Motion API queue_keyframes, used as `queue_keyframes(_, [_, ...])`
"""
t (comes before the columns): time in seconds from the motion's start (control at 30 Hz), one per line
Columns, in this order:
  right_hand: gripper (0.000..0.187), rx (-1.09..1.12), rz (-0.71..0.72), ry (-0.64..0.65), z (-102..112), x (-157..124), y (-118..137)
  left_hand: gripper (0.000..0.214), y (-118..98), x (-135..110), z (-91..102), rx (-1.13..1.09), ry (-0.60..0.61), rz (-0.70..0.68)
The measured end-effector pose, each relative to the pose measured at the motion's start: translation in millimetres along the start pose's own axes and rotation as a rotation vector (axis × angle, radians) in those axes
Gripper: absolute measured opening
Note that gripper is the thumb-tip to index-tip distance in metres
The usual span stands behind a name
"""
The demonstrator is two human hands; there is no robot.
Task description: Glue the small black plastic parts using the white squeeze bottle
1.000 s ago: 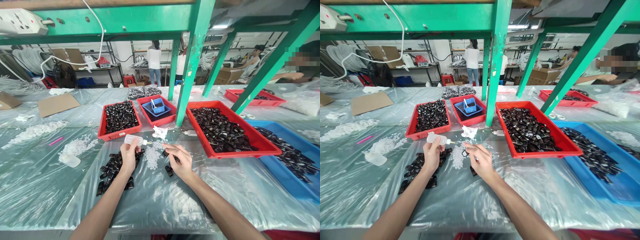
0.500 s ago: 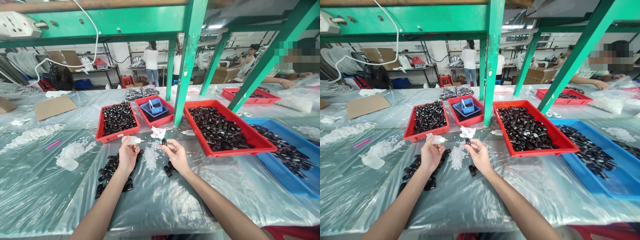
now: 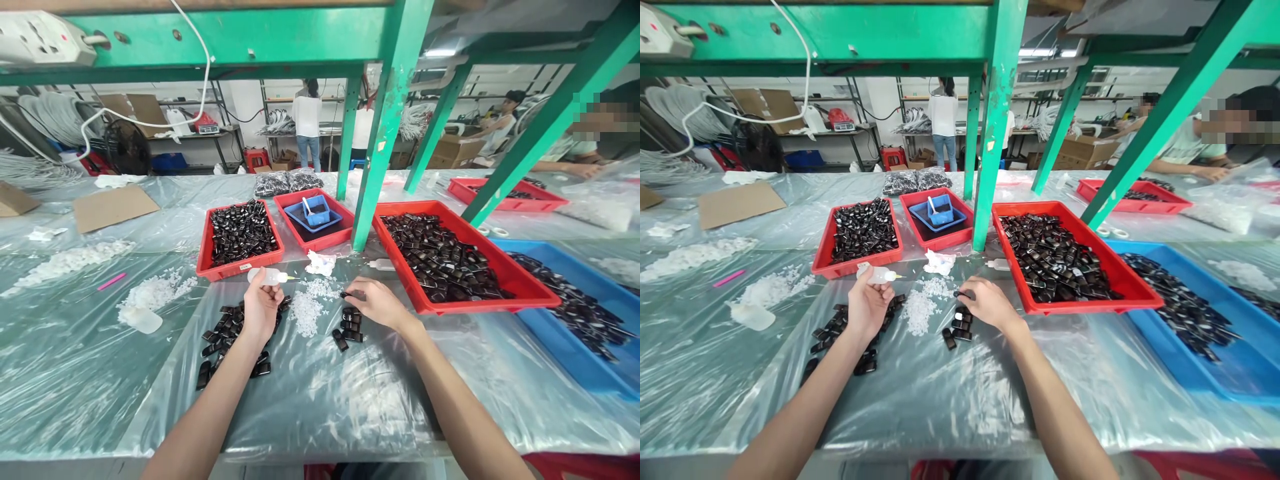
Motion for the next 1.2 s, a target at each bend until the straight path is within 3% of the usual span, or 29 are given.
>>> queue_keyframes(0.17, [0.018, -0.034, 0.004, 0.123, -4, -3, -8, 0.032, -2, 1, 2.2, -0.027, -0.029, -0.016])
queue_keyframes(0.33, [0.024, -0.010, 0.091, -0.038, -7, -4, 15, 0.032, -5, 3, 2.5, -0.038, -0.050, -0.034])
queue_keyframes(0.4, [0.031, -0.003, 0.200, -0.034, -21, -9, 37, 0.033, -5, 3, 2.0, -0.026, -0.050, -0.042])
queue_keyframes(0.53, [0.045, -0.051, 0.343, 0.135, -60, -25, 71, 0.033, -5, 3, 3.0, -0.029, -0.071, -0.039])
queue_keyframes(0.67, [0.046, -0.083, 0.370, 0.161, -68, -27, 79, 0.034, -8, 5, 6.1, -0.075, -0.105, -0.050])
queue_keyframes(0.83, [0.037, -0.141, 0.352, 0.080, -64, -12, 81, 0.035, -11, 9, 9.4, -0.136, -0.133, -0.035])
queue_keyframes(0.93, [0.030, -0.217, 0.371, 0.096, -74, 1, 90, 0.036, -12, 10, 10.6, -0.160, -0.148, -0.023])
queue_keyframes(1.1, [0.037, -0.354, 0.365, 0.134, -92, 29, 106, 0.035, -10, 10, 11.2, -0.174, -0.152, -0.014])
queue_keyframes(1.2, [0.025, -0.420, 0.374, 0.174, -102, 41, 111, 0.036, -10, 11, 13.1, -0.178, -0.174, -0.014])
Point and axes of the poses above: each hand's wrist, its own x-axis towards the middle knuckle, its own z-axis out of the back of the hand, y = z × x, the point moved 6 cm from there along x, towards the middle knuckle, and after that the axes turned 6 degrees about -z, right-handed, at the moved point
